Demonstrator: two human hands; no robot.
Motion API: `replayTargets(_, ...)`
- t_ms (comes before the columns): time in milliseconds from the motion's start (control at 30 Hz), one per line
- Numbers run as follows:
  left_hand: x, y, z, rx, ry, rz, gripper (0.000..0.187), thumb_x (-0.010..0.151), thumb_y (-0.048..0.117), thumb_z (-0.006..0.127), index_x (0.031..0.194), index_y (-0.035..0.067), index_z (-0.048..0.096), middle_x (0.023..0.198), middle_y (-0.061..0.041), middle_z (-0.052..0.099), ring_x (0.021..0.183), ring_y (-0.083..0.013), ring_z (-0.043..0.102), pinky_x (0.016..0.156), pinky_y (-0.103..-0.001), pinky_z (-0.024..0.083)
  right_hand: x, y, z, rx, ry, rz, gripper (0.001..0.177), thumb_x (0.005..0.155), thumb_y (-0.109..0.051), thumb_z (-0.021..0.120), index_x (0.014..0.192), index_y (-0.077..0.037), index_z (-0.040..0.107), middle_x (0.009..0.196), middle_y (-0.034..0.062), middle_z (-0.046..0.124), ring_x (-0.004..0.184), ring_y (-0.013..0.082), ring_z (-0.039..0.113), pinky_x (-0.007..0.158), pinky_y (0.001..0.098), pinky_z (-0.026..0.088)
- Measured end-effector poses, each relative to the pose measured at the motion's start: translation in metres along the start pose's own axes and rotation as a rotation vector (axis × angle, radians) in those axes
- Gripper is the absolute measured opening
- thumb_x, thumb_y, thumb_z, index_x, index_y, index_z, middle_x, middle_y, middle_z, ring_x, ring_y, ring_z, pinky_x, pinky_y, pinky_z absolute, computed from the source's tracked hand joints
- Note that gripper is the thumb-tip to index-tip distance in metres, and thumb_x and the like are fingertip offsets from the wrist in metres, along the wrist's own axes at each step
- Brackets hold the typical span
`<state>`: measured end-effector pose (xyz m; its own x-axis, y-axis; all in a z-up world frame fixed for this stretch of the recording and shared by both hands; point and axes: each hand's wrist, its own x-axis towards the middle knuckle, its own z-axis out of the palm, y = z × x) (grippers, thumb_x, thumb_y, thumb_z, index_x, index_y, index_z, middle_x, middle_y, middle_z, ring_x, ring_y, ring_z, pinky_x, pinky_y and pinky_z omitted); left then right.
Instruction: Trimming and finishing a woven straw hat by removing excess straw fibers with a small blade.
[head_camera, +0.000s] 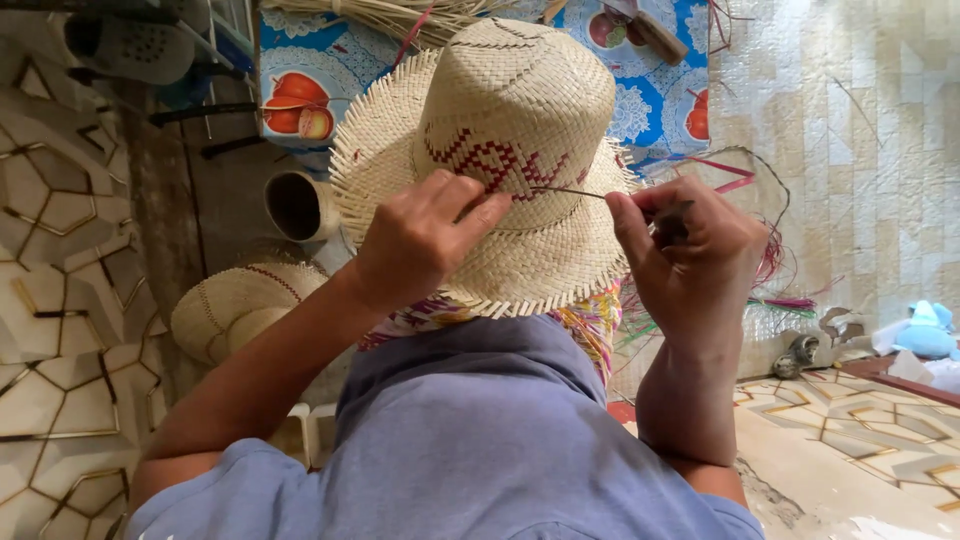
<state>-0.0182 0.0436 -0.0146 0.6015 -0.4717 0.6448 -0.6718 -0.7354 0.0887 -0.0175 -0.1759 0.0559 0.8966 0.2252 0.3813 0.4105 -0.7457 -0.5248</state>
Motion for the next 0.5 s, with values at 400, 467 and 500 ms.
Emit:
replayTargets(400, -0.006, 0.007, 0.011, 0.000, 0.083, 0.016, 0.007, 0.088, 0.010, 0.054, 0.085, 0.010, 0.060, 0.079, -0.006, 0.052, 0.070, -0.0195, 0.056, 0.055, -0.026, 0.047, 0.000, -0.007, 0.003, 0.068, 0.049, -0.045, 0.020, 0.080, -0.003, 0.075, 0.068, -0.003, 0.059, 0.050, 0.0049, 0.048, 0.046, 0.0206, 0.049, 0.048, 0.0285, 0.041)
replayTargets(467, -0.005, 0.009, 0.014, 0.003, 0.095, 0.027, 0.007, 0.087, 0.010, 0.053, 0.085, 0.010, 0.061, 0.080, -0.007, 0.053, 0.071, -0.0197, 0.056, 0.056, -0.026, 0.047, -0.001, -0.007, 0.001, 0.034, 0.037, -0.042, 0.022, 0.081, -0.003, 0.075, 0.067, -0.003, 0.058, 0.050, 0.0052, 0.046, 0.046, 0.0211, 0.048, 0.048, 0.0294, 0.040)
replayTargets(500, -0.004, 0.009, 0.016, 0.009, 0.105, 0.041, 0.008, 0.087, 0.010, 0.053, 0.086, 0.009, 0.061, 0.081, -0.007, 0.053, 0.072, -0.0198, 0.056, 0.058, -0.026, 0.048, -0.001, -0.007, 0.001, 0.004, 0.027, -0.039, 0.023, 0.082, -0.002, 0.074, 0.066, -0.003, 0.057, 0.050, 0.0055, 0.045, 0.046, 0.0217, 0.047, 0.048, 0.0302, 0.040)
